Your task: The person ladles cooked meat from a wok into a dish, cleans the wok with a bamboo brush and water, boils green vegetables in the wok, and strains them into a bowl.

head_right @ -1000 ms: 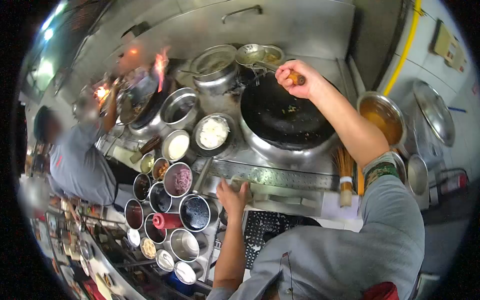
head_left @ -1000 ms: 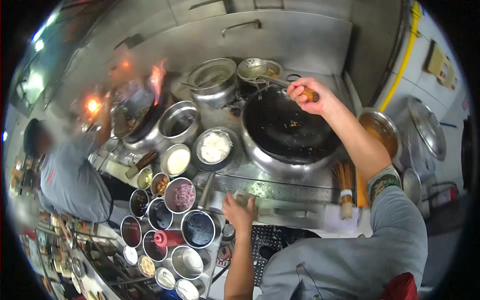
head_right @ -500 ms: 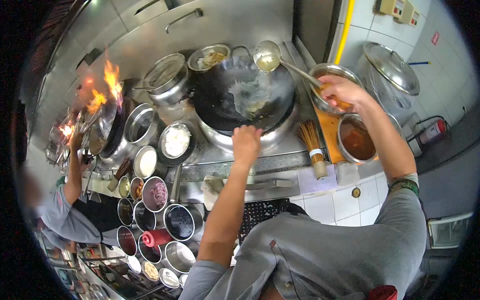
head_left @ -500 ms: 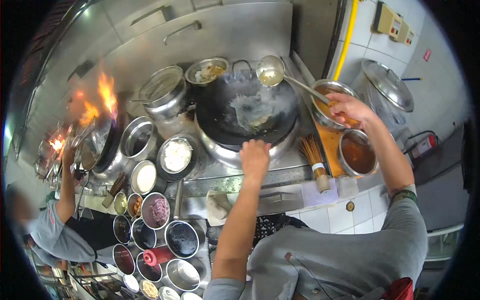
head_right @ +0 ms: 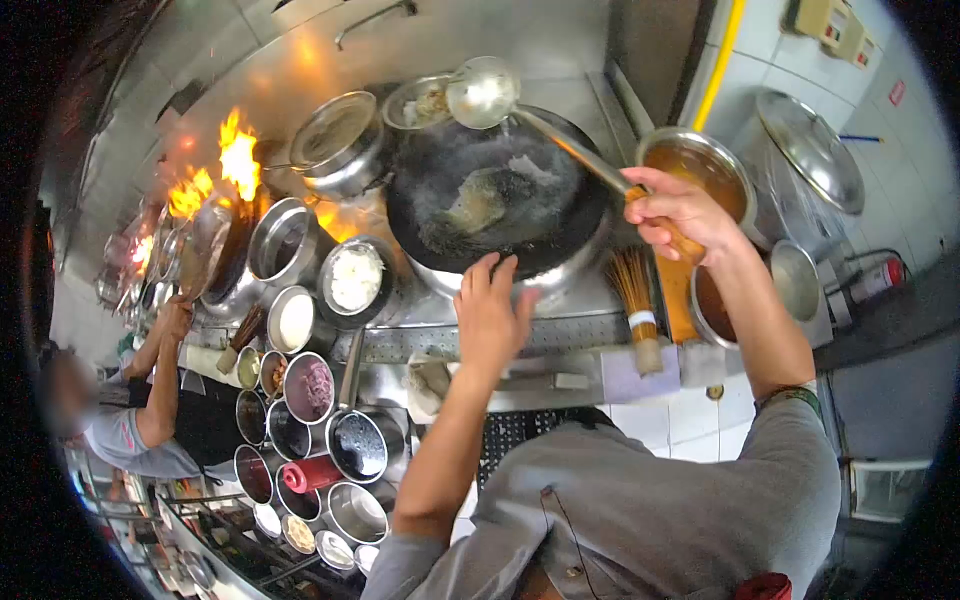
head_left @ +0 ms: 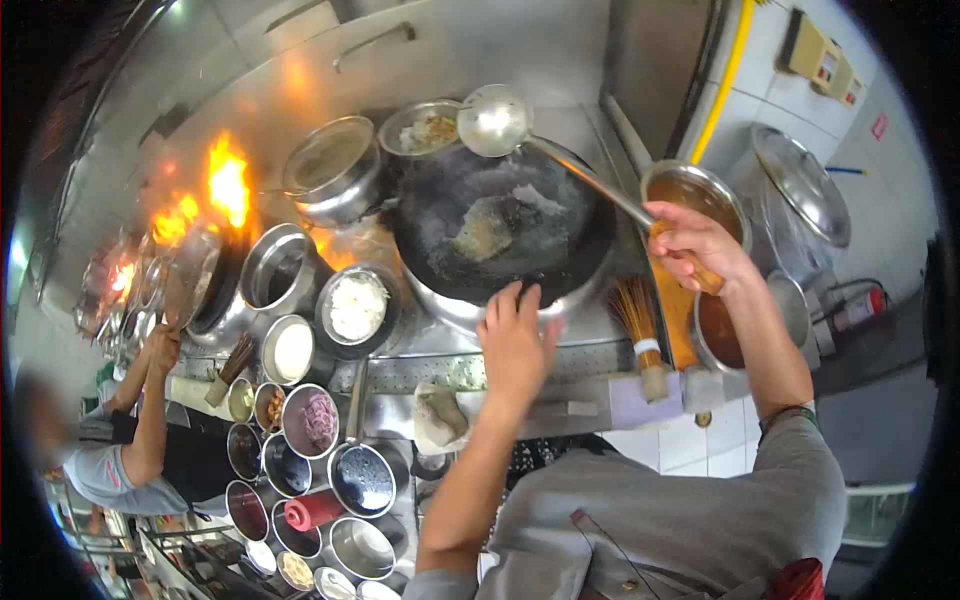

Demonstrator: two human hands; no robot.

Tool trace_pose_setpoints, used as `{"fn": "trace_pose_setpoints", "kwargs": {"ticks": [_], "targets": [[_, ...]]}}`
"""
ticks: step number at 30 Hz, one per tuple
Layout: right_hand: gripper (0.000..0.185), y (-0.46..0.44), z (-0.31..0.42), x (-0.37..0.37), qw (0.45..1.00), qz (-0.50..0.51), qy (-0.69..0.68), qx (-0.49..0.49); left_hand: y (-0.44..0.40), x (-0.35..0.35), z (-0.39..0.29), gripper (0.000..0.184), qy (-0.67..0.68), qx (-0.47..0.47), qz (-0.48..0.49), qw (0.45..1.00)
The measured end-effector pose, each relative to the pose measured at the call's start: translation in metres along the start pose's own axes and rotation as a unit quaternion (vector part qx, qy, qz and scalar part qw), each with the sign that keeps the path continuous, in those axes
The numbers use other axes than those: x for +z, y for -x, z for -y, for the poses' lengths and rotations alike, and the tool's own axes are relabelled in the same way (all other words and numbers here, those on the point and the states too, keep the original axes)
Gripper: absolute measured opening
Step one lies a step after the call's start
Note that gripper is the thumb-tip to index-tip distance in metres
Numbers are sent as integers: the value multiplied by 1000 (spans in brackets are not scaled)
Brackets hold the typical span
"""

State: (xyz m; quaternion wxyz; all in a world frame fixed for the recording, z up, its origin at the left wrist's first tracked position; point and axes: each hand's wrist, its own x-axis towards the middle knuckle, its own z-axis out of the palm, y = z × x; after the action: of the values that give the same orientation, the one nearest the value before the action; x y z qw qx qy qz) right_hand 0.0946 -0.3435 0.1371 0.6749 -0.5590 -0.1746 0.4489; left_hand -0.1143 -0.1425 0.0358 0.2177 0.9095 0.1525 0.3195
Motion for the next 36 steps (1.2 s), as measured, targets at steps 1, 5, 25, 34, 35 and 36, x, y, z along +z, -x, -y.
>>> {"fn": "trace_pose_setpoints", "kwargs": {"ticks": [1,5,25,34,35,36], "targets": [[60,-19,7,11,1000,11,13,-3,11,-20,-11,34,-9,16,-37,999],[68,-119,26,72,995,52,85,-3,129,-63,15,32,391,-199,298,848],[16,-445,-8,271,907,203,-263,258,392,240,146,46,542,-726,9,423],[13,-286,39,209,824,259,-454,216,431,37,79,48,420,-741,-3,524],[15,-271,44,195,822,265,-456,217,429,23,73,50,414,-733,-4,540],[11,-248,48,184,839,253,-441,194,411,3,64,53,409,-724,-5,556]]}}
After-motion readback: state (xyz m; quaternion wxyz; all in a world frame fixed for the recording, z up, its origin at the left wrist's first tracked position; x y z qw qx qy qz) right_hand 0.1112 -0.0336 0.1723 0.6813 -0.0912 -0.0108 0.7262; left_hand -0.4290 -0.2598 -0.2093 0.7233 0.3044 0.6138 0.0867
